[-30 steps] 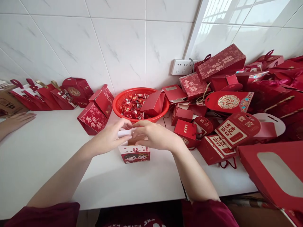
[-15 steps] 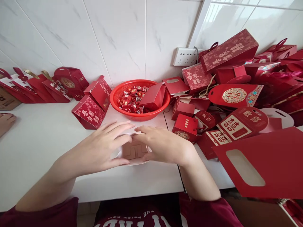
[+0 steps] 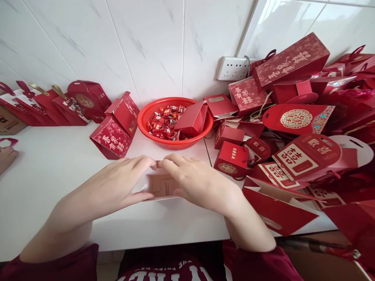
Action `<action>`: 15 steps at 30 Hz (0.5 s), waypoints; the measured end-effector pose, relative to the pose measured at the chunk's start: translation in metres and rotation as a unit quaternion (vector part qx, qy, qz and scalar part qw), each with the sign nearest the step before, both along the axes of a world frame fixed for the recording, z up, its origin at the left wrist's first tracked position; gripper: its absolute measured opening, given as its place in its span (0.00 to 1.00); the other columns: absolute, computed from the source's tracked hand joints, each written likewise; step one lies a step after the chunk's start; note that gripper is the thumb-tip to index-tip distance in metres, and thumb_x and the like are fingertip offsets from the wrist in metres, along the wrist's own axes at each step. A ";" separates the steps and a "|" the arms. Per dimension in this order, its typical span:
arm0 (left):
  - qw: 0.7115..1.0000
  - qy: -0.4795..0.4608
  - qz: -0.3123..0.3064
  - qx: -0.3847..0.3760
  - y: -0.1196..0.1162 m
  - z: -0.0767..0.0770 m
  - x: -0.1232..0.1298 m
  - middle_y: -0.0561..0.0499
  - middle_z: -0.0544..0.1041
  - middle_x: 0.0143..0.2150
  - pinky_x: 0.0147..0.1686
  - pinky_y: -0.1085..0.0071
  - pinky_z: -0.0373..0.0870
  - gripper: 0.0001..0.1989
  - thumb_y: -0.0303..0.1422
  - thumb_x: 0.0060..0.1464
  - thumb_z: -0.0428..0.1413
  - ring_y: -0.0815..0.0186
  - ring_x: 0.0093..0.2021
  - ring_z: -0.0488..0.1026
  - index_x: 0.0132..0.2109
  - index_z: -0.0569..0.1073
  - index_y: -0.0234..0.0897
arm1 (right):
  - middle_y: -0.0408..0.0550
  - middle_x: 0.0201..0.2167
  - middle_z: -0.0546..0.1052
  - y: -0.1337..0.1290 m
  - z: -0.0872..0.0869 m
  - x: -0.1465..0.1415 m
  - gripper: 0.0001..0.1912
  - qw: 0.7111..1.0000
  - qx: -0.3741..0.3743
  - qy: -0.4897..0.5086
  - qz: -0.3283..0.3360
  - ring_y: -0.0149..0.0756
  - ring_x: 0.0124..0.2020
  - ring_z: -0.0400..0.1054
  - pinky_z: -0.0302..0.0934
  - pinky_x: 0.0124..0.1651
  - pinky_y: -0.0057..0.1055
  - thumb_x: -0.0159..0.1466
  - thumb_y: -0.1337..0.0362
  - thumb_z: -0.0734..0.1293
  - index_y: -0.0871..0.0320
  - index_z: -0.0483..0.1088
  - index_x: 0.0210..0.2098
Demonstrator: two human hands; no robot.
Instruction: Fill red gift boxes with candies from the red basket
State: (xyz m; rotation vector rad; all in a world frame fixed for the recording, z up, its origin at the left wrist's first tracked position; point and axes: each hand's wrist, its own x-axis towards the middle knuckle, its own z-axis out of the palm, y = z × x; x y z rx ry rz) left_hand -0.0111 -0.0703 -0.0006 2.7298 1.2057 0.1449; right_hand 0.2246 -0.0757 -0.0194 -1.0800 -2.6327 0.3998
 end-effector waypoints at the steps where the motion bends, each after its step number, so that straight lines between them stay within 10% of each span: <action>1: 1.000 -0.003 0.005 -0.020 0.002 0.001 0.001 0.51 0.74 0.38 0.33 0.65 0.63 0.16 0.41 0.54 0.62 0.57 0.36 0.74 0.42 0.64 0.42 | 0.51 0.52 0.73 0.001 0.001 0.000 0.29 1.000 -0.001 -0.008 -0.003 0.48 0.48 0.72 0.69 0.47 0.44 0.63 0.67 0.71 0.50 0.61 0.61; 15: 0.984 0.049 -0.004 -0.171 0.017 0.002 0.005 0.51 0.74 0.36 0.28 0.69 0.57 0.12 0.42 0.60 0.49 0.63 0.32 0.71 0.38 0.70 0.40 | 0.50 0.38 0.76 0.009 0.009 0.001 0.12 0.991 -0.097 -0.084 -0.032 0.40 0.36 0.71 0.56 0.35 0.32 0.69 0.56 0.64 0.59 0.72 0.40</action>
